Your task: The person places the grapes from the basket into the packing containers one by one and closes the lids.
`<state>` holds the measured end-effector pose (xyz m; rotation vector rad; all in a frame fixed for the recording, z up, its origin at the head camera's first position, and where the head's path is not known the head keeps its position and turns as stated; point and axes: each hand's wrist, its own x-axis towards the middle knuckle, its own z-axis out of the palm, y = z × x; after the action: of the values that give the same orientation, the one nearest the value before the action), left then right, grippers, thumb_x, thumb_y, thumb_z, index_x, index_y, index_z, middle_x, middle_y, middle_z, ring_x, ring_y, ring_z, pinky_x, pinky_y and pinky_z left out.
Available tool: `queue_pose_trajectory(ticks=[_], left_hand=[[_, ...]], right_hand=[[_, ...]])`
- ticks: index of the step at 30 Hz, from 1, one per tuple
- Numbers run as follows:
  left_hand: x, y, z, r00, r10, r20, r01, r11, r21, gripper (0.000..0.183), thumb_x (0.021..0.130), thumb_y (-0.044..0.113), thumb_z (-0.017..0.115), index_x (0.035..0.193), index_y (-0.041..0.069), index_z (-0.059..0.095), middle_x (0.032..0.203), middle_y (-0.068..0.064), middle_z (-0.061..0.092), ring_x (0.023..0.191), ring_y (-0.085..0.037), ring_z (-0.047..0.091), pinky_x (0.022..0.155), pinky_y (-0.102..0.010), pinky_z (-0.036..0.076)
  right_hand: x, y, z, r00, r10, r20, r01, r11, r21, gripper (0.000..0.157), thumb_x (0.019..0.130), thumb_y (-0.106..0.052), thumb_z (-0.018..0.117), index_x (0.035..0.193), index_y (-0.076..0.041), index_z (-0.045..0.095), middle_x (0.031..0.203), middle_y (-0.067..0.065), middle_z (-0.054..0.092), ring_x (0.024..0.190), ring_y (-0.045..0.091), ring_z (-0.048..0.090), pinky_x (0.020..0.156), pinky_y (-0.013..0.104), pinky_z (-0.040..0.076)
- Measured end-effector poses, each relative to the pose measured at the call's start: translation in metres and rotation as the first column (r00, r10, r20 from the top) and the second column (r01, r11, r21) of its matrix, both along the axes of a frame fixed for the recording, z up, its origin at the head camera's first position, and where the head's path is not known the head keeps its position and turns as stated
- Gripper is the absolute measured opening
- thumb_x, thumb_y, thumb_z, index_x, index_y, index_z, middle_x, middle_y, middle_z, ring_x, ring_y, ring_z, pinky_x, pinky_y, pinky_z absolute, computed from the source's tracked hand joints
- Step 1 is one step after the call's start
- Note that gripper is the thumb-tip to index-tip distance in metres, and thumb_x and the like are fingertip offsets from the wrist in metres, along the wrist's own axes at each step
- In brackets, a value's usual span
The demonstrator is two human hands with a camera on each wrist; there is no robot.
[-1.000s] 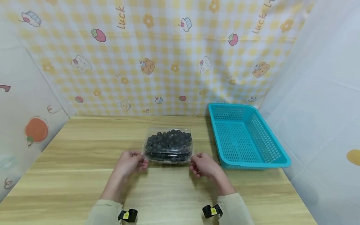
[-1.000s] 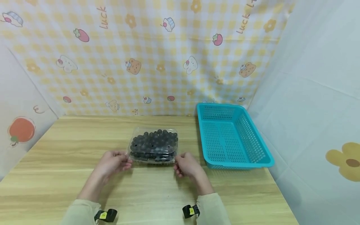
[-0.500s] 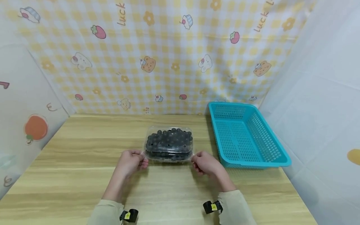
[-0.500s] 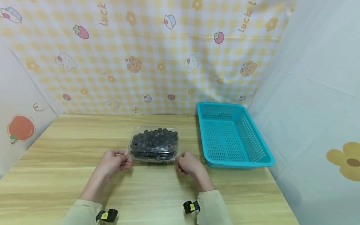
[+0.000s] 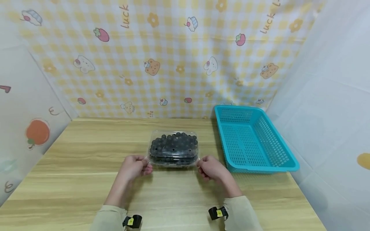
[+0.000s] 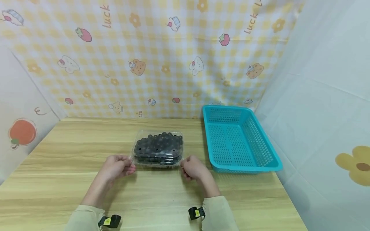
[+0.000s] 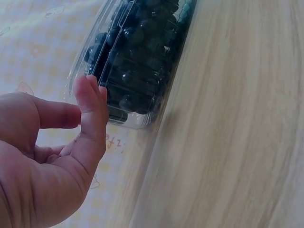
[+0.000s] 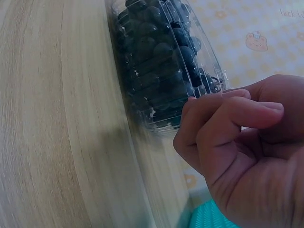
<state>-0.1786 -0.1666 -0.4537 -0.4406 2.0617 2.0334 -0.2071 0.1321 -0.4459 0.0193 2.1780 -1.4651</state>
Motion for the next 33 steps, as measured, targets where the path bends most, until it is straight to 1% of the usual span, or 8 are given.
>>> queue_pose_trajectory(ticks=[5, 11, 12, 18, 23, 26, 28, 33], left_hand=[[0.001, -0.002, -0.001, 1.0, -0.012, 0.001, 0.012, 1.0, -0.017, 0.039, 0.105, -0.003, 0.05, 0.138, -0.024, 0.05, 0.089, -0.018, 0.074, 0.07, -0.016, 0.073, 0.074, -0.031, 0.067], [-0.002, 0.001, -0.001, 1.0, -0.009, -0.003, 0.009, 1.0, -0.022, 0.035, 0.105, -0.001, 0.052, 0.134, -0.022, 0.054, 0.091, -0.021, 0.075, 0.072, -0.018, 0.074, 0.073, -0.031, 0.067], [-0.003, 0.002, -0.001, 1.0, -0.011, -0.005, 0.011, 1.0, -0.019, 0.036, 0.105, -0.001, 0.052, 0.134, -0.022, 0.054, 0.094, -0.023, 0.075, 0.074, -0.019, 0.075, 0.075, -0.031, 0.067], [-0.013, 0.005, -0.002, 1.0, -0.014, -0.001, 0.014, 1.0, 0.013, 0.043, 0.108, 0.0, 0.05, 0.144, -0.023, 0.046, 0.116, -0.034, 0.073, 0.084, -0.021, 0.078, 0.081, -0.031, 0.067], [-0.025, 0.011, -0.002, 1.0, -0.005, -0.018, 0.006, 0.998, 0.065, 0.044, 0.111, 0.003, 0.046, 0.145, -0.025, 0.042, 0.116, -0.035, 0.072, 0.078, -0.016, 0.076, 0.08, -0.03, 0.067], [-0.028, 0.012, -0.004, 1.0, 0.017, 0.003, -0.017, 0.995, 0.098, 0.044, 0.112, 0.006, 0.046, 0.145, -0.024, 0.043, 0.116, -0.033, 0.073, 0.078, -0.016, 0.076, 0.079, -0.03, 0.067], [-0.029, 0.01, -0.005, 1.0, 0.0, 0.017, -0.002, 0.994, 0.113, 0.045, 0.113, 0.008, 0.046, 0.146, -0.023, 0.043, 0.114, -0.029, 0.075, 0.081, -0.018, 0.077, 0.08, -0.03, 0.067], [-0.031, 0.007, -0.002, 0.996, -0.088, 0.023, 0.085, 0.99, 0.117, 0.043, 0.114, 0.012, 0.043, 0.142, -0.02, 0.048, 0.102, -0.018, 0.077, 0.082, -0.018, 0.077, 0.082, -0.031, 0.067]], right_hand=[[0.0, -0.002, 0.0, 1.0, -0.005, -0.012, 0.005, 1.0, 0.004, 0.036, 0.112, -0.013, 0.045, 0.079, -0.005, 0.057, 0.065, 0.001, 0.048, 0.054, 0.012, 0.039, 0.048, 0.023, 0.032], [-0.001, -0.002, -0.002, 0.998, -0.043, -0.035, 0.043, 0.999, 0.008, 0.029, 0.112, -0.013, 0.043, 0.103, 0.005, 0.064, 0.066, 0.001, 0.049, 0.054, 0.013, 0.041, 0.048, 0.023, 0.033], [-0.002, -0.002, -0.002, 0.998, -0.049, -0.039, 0.049, 0.999, 0.009, 0.029, 0.112, -0.013, 0.043, 0.106, 0.006, 0.064, 0.066, 0.002, 0.05, 0.054, 0.013, 0.041, 0.048, 0.023, 0.034], [-0.011, -0.002, -0.001, 0.996, -0.077, -0.041, 0.078, 0.997, 0.01, 0.03, 0.112, -0.014, 0.043, 0.107, 0.008, 0.063, 0.067, 0.002, 0.052, 0.055, 0.012, 0.042, 0.048, 0.023, 0.037], [-0.021, -0.005, -0.002, 0.989, -0.135, -0.062, 0.136, 0.991, 0.019, 0.03, 0.112, -0.015, 0.043, 0.119, 0.008, 0.062, 0.071, 0.004, 0.056, 0.055, 0.012, 0.045, 0.049, 0.023, 0.041], [-0.026, -0.009, -0.004, 0.986, -0.154, -0.065, 0.154, 0.988, 0.007, 0.03, 0.113, -0.016, 0.041, 0.12, 0.007, 0.059, 0.073, 0.005, 0.057, 0.056, 0.013, 0.047, 0.049, 0.023, 0.042], [-0.028, -0.01, -0.004, 0.983, -0.177, -0.046, 0.176, 0.984, -0.03, 0.029, 0.113, -0.016, 0.04, 0.122, 0.005, 0.058, 0.075, 0.005, 0.057, 0.057, 0.013, 0.047, 0.049, 0.024, 0.042], [-0.03, -0.008, -0.004, 0.973, -0.231, -0.01, 0.229, 0.969, -0.094, 0.028, 0.114, -0.017, 0.04, 0.124, 0.002, 0.057, 0.078, 0.006, 0.056, 0.058, 0.013, 0.047, 0.05, 0.025, 0.041]])
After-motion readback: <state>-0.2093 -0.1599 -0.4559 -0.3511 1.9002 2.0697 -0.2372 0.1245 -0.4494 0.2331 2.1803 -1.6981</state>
